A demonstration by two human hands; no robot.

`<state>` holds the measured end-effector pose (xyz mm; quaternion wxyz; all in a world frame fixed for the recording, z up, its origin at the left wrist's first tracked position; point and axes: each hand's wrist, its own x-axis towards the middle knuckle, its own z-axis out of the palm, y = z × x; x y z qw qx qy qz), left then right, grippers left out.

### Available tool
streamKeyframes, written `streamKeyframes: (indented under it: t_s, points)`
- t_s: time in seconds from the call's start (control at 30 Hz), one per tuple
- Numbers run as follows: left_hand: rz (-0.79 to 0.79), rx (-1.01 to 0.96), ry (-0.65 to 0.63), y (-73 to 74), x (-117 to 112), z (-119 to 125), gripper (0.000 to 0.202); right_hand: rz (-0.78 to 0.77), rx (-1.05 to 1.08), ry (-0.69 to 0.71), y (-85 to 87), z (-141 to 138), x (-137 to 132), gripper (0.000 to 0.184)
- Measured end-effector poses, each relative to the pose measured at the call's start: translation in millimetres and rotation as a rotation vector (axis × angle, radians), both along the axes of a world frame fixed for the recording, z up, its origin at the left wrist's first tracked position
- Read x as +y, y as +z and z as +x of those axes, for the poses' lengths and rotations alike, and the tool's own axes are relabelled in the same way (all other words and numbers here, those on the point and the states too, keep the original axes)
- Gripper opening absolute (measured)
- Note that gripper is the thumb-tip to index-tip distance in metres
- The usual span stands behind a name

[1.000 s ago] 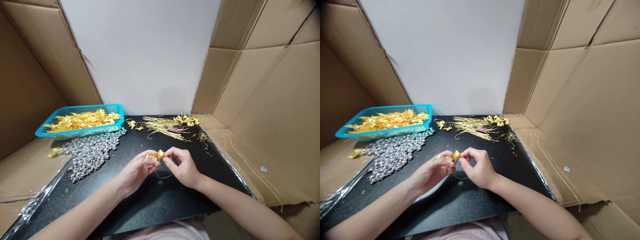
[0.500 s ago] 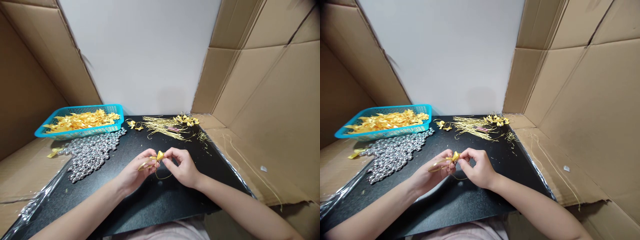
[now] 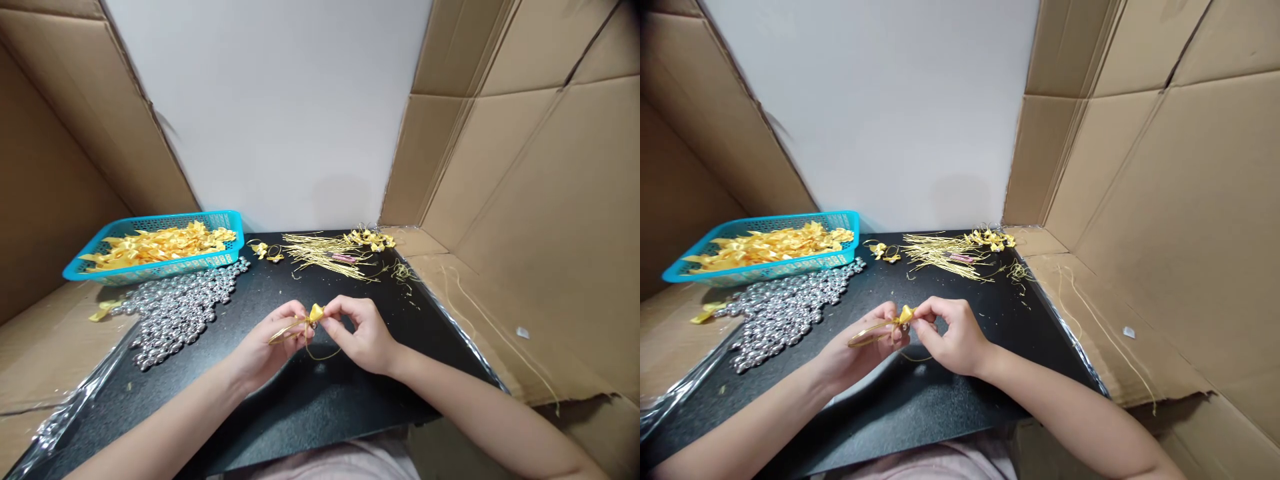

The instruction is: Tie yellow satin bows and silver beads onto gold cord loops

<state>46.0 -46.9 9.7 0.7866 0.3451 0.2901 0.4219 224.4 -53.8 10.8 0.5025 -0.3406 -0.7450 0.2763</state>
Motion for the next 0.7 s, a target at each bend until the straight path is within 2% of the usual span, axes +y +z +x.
streamKeyframes:
  t_s: [0.33, 0.7]
  points:
    - [-0.007, -0.012, -0.003, 4.6, -1.2, 2.6, 0.022, -0.011, -0.008, 0.016, 2.4, 1.9, 0.0, 0.013]
    - [0.002, 0.046, 0.015, -0.6, 2.0, 0.9, 0.016, -0.042, -0.013, 0.029, 2.6, 1.6, 0.8, 0.013]
